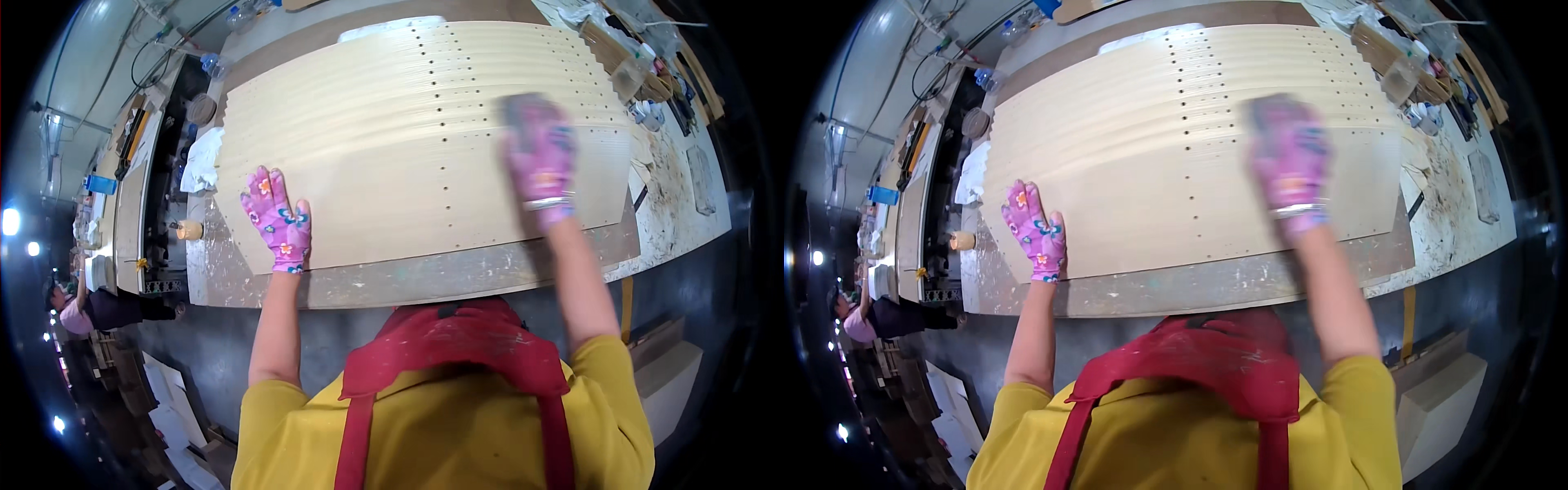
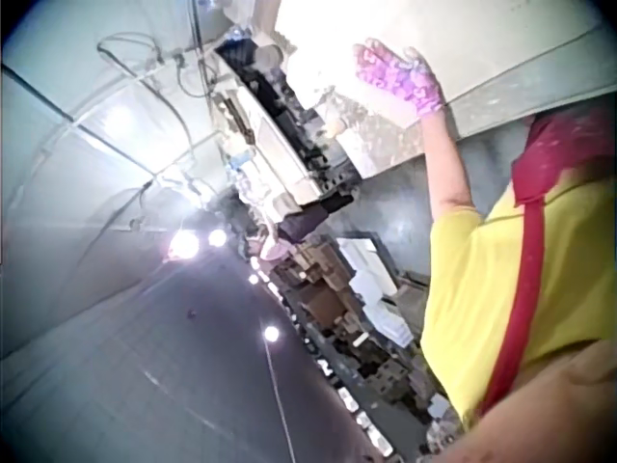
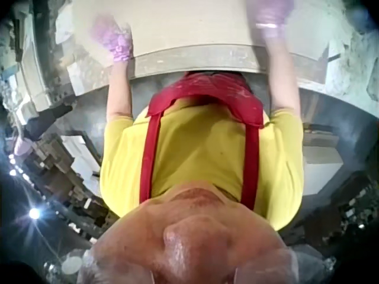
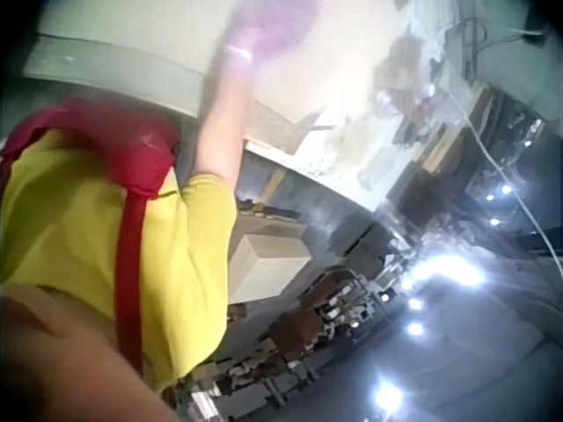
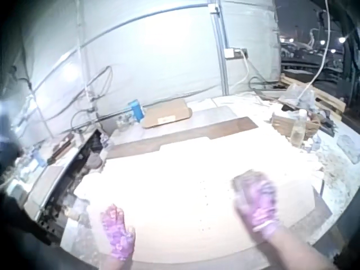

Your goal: The person sands a large, curved wooden panel with a sanding block. They then apply a wood filler paste into the drilled holes using a putty knife and wipe the surface with a cloth. Finally, they apply a liquid finish to the panel using a sponge and wipe it down.

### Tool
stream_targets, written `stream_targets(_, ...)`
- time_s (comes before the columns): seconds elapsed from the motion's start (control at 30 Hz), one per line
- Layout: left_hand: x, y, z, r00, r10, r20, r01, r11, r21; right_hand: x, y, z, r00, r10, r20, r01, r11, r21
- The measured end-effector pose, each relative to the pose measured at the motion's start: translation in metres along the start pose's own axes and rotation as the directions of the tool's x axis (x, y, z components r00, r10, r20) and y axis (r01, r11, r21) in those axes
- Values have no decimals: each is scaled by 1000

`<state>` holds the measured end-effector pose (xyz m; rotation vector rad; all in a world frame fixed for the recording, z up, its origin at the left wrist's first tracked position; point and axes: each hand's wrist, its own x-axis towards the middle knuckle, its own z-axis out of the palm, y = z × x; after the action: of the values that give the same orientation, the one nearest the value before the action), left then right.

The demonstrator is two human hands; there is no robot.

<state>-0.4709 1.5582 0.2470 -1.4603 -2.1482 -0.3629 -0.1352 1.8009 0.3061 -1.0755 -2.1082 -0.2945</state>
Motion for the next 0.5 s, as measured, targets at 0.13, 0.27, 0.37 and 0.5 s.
stream_targets(0.13, 1, -4, -11, 998, 2, 58, 7, 990, -137, 13, -173, 24, 855, -219, 470, 39, 931, 362)
stream_targets(0.27, -43, -76, -7, 934, -344, -96, 295, 895, -335, 4, -124, 37, 948, -194, 253, 152, 973, 175)
stream_targets(0.37, -57, -108, -4, 796, -524, 304, 575, 496, -651, -9, -44, 13, 976, 92, 198, -92, 996, -13)
stream_targets(0.5, -56, -109, -4, 771, -492, 405, 523, 124, -843, -10, -170, 35, 964, -153, 217, 136, 987, 90)
